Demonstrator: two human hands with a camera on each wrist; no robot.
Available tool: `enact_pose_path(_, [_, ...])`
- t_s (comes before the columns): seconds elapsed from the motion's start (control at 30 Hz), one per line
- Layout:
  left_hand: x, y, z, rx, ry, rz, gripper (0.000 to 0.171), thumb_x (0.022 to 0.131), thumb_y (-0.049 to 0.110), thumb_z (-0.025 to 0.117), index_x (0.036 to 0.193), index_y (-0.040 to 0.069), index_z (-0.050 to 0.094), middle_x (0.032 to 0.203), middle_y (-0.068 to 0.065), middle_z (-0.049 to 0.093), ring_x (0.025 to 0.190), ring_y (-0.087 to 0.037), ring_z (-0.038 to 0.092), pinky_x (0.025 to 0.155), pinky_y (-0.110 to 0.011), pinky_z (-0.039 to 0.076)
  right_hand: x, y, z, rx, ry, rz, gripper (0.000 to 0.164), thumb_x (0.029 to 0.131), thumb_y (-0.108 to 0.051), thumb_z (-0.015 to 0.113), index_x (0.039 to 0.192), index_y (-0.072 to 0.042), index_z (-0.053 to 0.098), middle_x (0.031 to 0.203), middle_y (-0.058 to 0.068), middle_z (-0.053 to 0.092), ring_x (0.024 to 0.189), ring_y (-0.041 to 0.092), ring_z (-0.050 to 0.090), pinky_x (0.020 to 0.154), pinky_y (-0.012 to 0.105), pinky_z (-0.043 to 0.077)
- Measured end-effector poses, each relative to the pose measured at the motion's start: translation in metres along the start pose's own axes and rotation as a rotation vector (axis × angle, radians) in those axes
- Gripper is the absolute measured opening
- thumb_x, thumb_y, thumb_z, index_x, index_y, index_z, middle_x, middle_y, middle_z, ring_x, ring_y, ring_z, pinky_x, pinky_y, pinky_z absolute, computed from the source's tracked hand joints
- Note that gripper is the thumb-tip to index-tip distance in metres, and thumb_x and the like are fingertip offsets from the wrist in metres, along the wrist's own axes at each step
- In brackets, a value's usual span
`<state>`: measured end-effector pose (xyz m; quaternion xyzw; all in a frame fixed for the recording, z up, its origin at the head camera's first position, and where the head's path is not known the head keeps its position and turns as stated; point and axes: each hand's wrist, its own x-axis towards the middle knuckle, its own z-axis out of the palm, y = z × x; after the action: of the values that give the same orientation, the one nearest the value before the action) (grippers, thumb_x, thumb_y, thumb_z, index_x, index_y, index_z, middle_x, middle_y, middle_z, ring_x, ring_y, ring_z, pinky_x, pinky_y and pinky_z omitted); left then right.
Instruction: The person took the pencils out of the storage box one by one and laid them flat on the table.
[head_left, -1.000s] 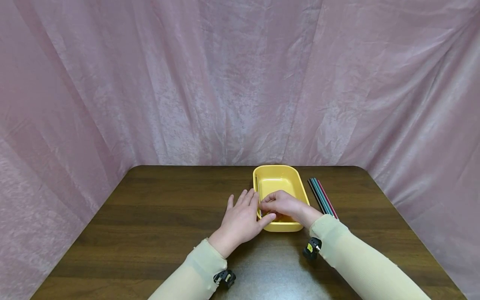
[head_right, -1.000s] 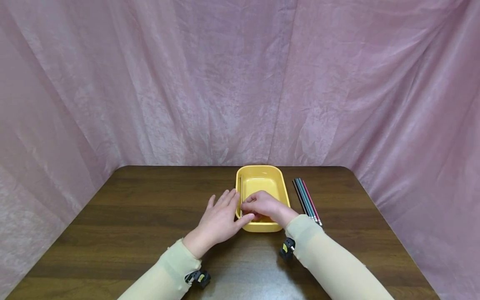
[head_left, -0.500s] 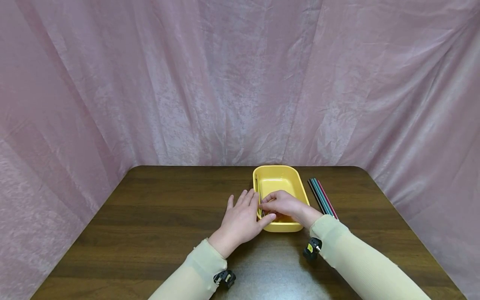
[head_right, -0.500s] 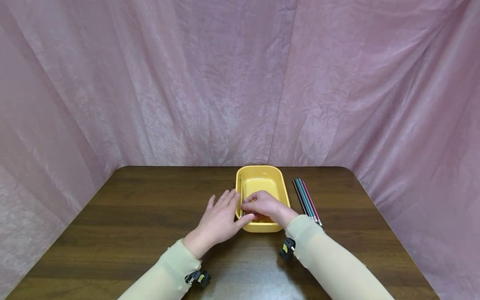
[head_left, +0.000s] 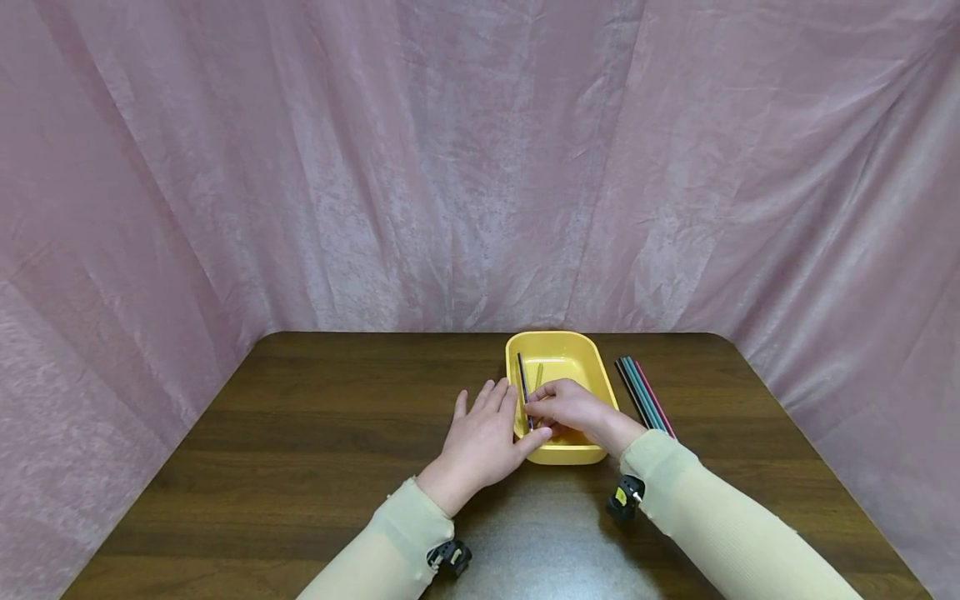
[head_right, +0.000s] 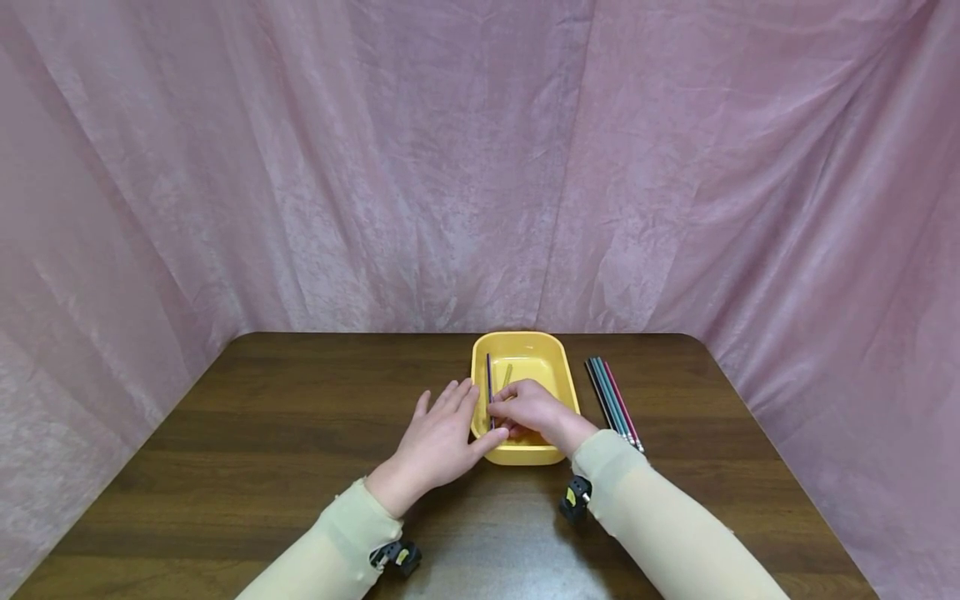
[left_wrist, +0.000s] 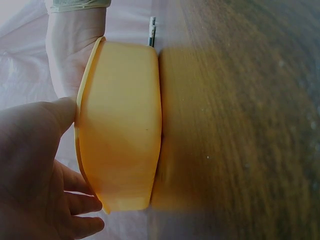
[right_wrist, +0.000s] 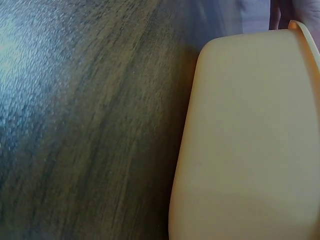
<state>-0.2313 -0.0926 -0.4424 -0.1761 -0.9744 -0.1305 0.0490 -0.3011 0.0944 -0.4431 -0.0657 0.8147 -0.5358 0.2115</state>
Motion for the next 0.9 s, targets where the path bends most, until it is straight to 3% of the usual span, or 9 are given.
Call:
enact_pose_path(0.43, [0.001,0.000,0.002,-0.008,0.018,0.007,0.097,0.107,0.078,0.046,0.170,0.004,0.040,0.174,-0.016,0.041,0.163,-0.036,0.034,0.126,-0.072,0.023,-0.001,-0.002,-0.004,0.014,0.027,-0.015,0.024,0.106,-0.012,0.073,0.121,0.007,0.069,0.080,0.007,0.067,0.067,0.012,0.063,0.062,0.024,0.055])
enact_pose_path(0.9, [0.002,0.001,0.001,0.002,0.031,0.010,0.096,0.108,0.076,0.048,0.168,0.001,0.042,0.173,-0.018,0.043,0.162,-0.037,0.036,0.126,-0.072,0.024,-0.010,-0.017,-0.028,0.012,0.019,-0.053,0.032,0.108,-0.013,0.071,0.130,0.009,0.065,0.083,0.006,0.069,0.073,0.014,0.065,0.067,0.025,0.057])
